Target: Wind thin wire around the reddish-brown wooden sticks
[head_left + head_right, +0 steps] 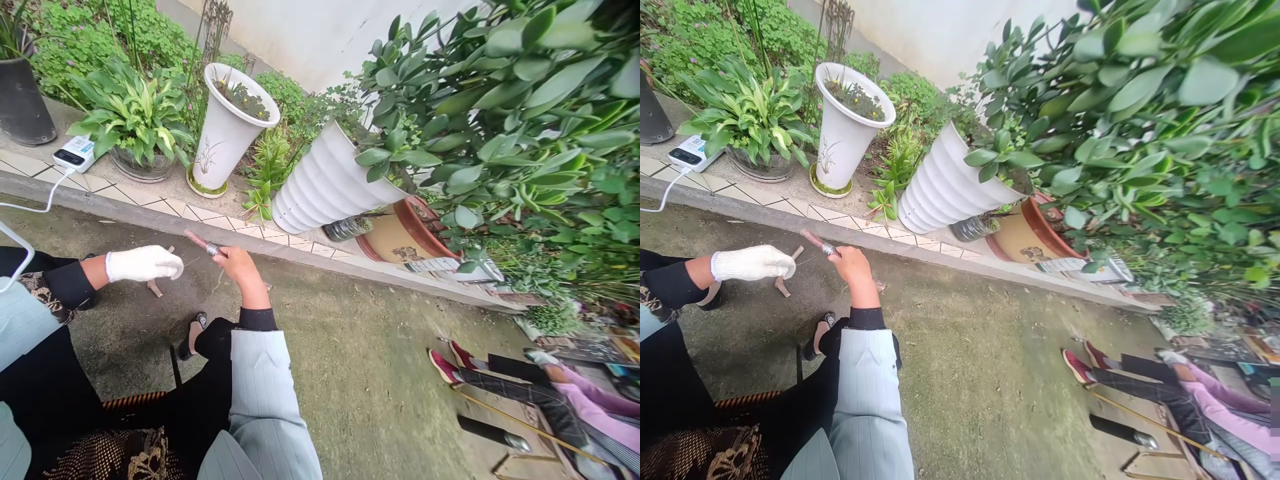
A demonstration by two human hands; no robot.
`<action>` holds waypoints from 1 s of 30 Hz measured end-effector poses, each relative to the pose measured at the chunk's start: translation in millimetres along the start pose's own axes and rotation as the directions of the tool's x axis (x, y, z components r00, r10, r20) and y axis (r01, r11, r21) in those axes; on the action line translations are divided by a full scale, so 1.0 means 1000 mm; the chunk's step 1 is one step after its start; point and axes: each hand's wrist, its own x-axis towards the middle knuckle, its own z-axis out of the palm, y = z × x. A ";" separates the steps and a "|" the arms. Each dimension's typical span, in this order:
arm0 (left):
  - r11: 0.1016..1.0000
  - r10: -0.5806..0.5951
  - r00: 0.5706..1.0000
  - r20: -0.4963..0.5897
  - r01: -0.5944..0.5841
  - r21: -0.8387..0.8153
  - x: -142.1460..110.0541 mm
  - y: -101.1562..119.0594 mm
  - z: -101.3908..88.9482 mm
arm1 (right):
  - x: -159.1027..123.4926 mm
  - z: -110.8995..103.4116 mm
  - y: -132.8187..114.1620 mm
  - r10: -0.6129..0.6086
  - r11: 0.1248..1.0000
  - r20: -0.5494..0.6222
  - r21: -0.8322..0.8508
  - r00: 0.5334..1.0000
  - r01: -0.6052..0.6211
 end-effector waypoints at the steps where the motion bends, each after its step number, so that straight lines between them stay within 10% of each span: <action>1: 1.000 0.001 1.000 0.014 -0.001 -0.005 -0.001 0.001 0.000 | -0.001 0.002 -0.005 0.016 0.998 0.051 -0.059 0.999 -0.013; 6: 1.000 -0.004 0.999 -0.036 0.003 -0.022 -0.003 0.000 -0.002 | 0.000 0.016 -0.028 -0.004 0.977 0.408 -0.192 0.913 0.090; 11: 0.972 -0.098 0.983 -0.154 0.061 -0.229 -0.003 -0.010 -0.008 | -0.011 0.011 -0.029 -0.427 0.904 0.689 0.346 0.586 0.252; 12: 0.954 -0.106 0.979 -0.176 0.050 -0.297 -0.003 -0.012 -0.007 | -0.013 0.007 -0.027 -0.520 0.843 0.616 0.483 0.592 0.238; 14: 0.902 -0.115 0.973 -0.199 0.018 -0.431 -0.001 -0.016 -0.002 | -0.016 -0.001 -0.022 -0.585 0.673 0.316 0.703 0.747 0.230; 16: 0.843 -0.130 0.976 -0.174 0.016 -0.538 0.002 -0.017 0.004 | -0.013 -0.006 -0.015 -0.414 0.522 -0.039 0.808 0.909 0.272; 19: 0.799 -0.111 0.992 -0.060 0.054 -0.599 0.004 -0.013 0.010 | -0.001 -0.005 -0.005 -0.082 0.608 -0.242 0.757 0.967 0.241; 22: 0.819 -0.060 0.998 0.002 0.050 -0.571 0.004 -0.006 0.010 | 0.009 0.004 -0.003 0.040 0.913 -0.169 0.406 0.985 0.032; 25: 0.886 -0.012 1.000 -0.014 0.004 -0.464 0.004 -0.004 0.007 | 0.008 0.012 -0.012 0.031 0.999 0.127 -0.031 0.991 -0.027; 30: 0.941 -0.040 0.997 -0.069 0.014 -0.338 0.004 -0.017 0.004 | -0.001 0.018 -0.028 -0.080 0.976 0.615 -0.112 0.785 0.188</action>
